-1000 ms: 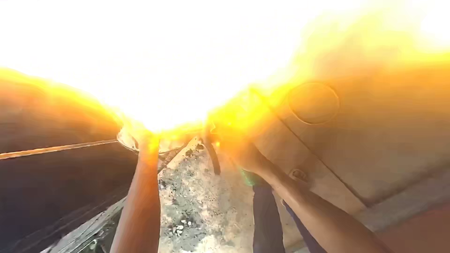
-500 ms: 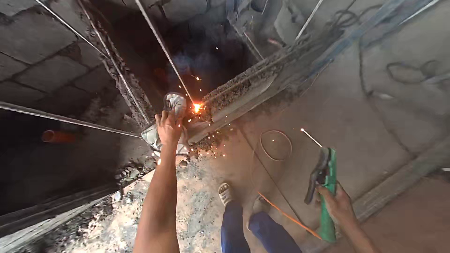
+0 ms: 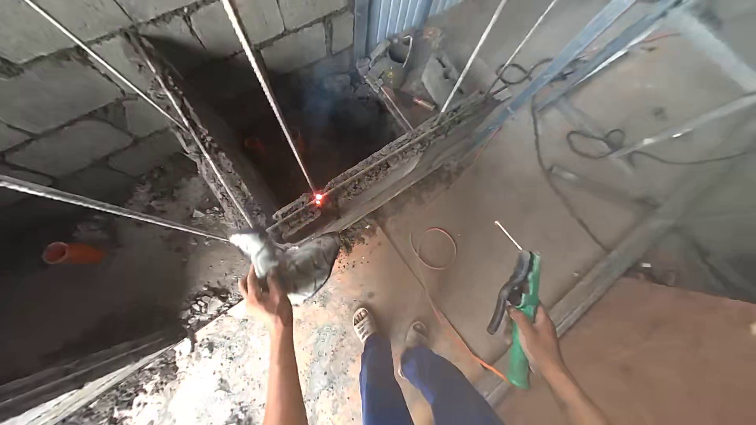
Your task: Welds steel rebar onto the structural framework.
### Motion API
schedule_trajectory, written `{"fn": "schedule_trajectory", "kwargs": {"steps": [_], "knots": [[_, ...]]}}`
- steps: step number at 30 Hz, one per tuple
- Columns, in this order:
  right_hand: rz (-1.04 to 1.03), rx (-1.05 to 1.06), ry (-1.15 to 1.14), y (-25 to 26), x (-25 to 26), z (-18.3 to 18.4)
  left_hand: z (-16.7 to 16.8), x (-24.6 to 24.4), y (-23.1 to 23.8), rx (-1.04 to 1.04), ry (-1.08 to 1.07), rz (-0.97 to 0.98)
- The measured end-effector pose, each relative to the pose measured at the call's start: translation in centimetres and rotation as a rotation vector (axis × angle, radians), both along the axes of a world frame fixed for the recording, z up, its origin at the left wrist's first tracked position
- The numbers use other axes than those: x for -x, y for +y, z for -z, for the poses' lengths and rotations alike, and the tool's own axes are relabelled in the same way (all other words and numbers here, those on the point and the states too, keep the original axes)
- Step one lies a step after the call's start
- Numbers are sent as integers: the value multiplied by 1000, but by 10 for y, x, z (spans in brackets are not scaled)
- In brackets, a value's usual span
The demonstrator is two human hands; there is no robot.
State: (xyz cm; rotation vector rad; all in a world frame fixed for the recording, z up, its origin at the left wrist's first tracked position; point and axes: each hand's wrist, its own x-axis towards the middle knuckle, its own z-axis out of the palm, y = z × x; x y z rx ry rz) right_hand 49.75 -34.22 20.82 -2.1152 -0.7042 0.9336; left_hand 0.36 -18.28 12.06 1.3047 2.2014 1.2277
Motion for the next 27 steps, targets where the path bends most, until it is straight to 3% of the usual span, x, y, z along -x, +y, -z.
{"fn": "schedule_trajectory", "kwargs": {"steps": [3,7,15,21,27], "knots": [[24,-25,7,6,-3,-21,-34,-20,-64,-8,-56,-25],[42,-57,28,13,-16,-43,-48,-43,-113,61,-103,-79],[38,-97,57,20,-72,-59,-20,-111,-150,273,-130,-22],[-107,-17,95,33,-123,-38,21,-128,-196,377,-119,-176],[-314,78,104,44,-120,-26,3,-105,-227,391,-138,-371]]}}
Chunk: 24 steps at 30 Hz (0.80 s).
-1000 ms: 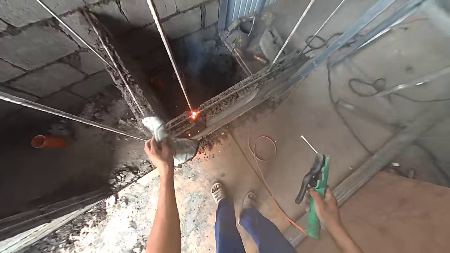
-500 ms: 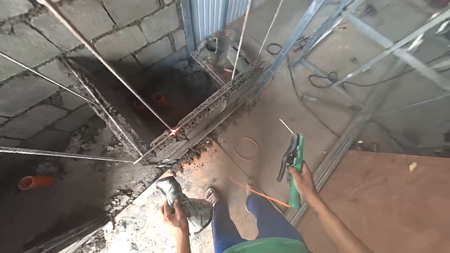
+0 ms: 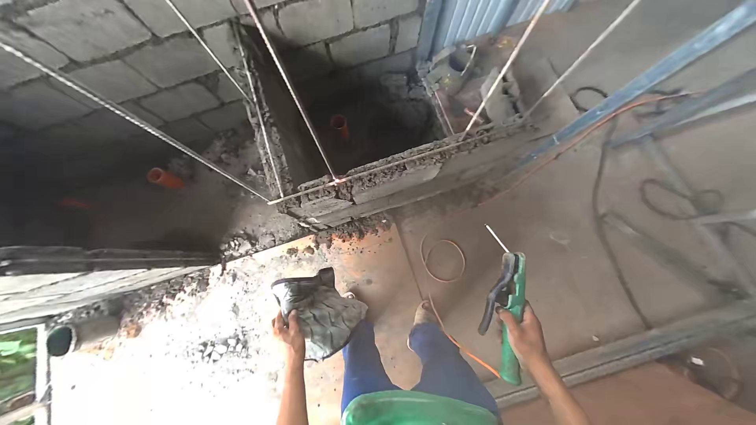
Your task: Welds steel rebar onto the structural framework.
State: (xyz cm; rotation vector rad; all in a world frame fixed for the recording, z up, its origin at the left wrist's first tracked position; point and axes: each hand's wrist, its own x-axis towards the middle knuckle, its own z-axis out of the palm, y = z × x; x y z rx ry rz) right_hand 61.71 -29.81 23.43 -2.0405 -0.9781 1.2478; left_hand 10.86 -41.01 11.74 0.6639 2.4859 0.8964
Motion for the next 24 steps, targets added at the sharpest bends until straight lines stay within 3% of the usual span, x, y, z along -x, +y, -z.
{"fn": "schedule_trajectory", "kwargs": {"steps": [5,11,17,24], "knots": [[-192,36,12,12,62,12,-21,65,-9,-114,-2,-111],[-244,55,45,17,204,22,-19,201,9,-266,-98,-196],[-206,78,28,19,374,42,26,385,58,-264,-177,-45],[-192,140,125,19,495,47,40,482,150,-5,-88,238]]}}
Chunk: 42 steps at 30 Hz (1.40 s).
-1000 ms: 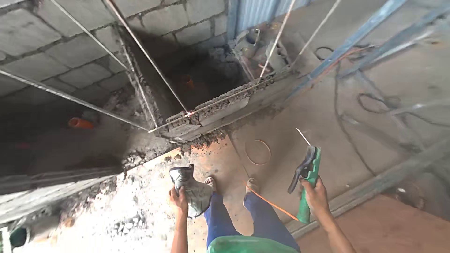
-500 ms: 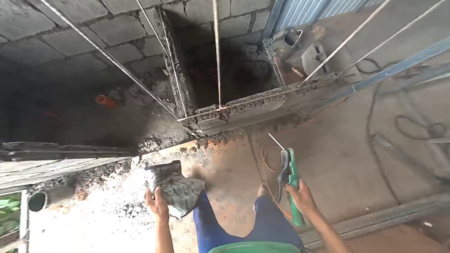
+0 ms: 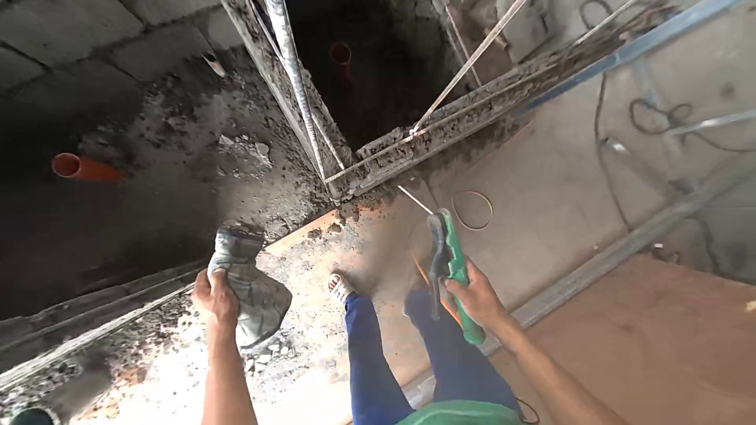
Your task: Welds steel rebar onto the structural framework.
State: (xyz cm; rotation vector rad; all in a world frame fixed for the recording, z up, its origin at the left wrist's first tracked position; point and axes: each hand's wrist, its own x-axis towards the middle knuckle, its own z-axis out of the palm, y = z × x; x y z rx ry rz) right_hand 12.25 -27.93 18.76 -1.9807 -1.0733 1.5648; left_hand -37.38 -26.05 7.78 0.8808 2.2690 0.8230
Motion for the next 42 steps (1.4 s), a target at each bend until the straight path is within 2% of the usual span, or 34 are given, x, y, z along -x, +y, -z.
{"fn": "schedule_trajectory", "kwargs": {"steps": [3,6,10,16,20,23,28,31,37,42], "knots": [[8,7,18,6,17,5,-4,14,48,96,112,115],[18,2,45,13,20,17,-19,19,99,97,263,231],[70,30,102,16,20,34,-49,18,173,6,456,450],[182,66,229,5,37,48,-92,-30,279,-206,691,897],[211,66,198,6,70,52,-77,-75,361,-336,787,1241],[257,53,187,11,107,63,-43,-106,405,-349,754,1404],[311,59,144,12,166,73,13,-130,406,-312,614,1533],[308,84,128,19,181,69,35,-127,404,-259,552,1605],[287,79,65,34,176,79,38,-128,412,-203,562,1727],[266,61,43,40,172,95,52,-131,412,-216,555,1671]]}}
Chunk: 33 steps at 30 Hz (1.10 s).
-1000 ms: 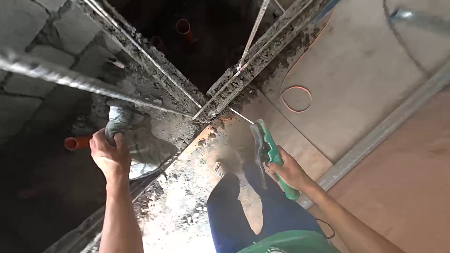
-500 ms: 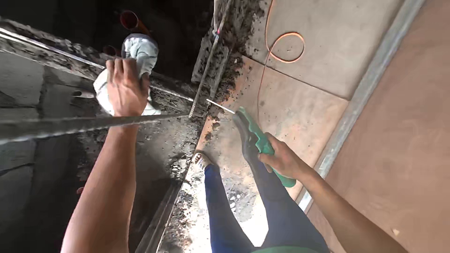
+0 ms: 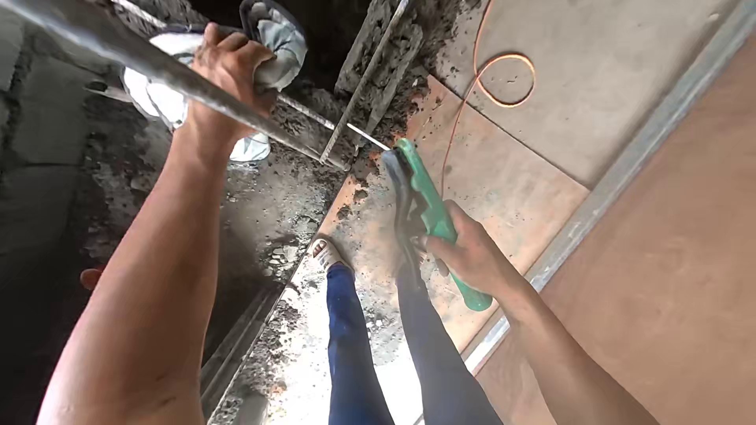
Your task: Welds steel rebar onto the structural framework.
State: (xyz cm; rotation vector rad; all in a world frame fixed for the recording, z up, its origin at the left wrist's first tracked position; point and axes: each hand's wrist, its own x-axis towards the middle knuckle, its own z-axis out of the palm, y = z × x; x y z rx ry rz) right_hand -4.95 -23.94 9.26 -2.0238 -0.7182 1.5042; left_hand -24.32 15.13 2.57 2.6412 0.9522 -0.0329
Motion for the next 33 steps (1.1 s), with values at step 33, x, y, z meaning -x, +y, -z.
{"fn": "schedule_trajectory", "kwargs": {"steps": [33], "knots": [[10,38,-79,0,6,-10,3,35,-33,61,-51,74]]}}
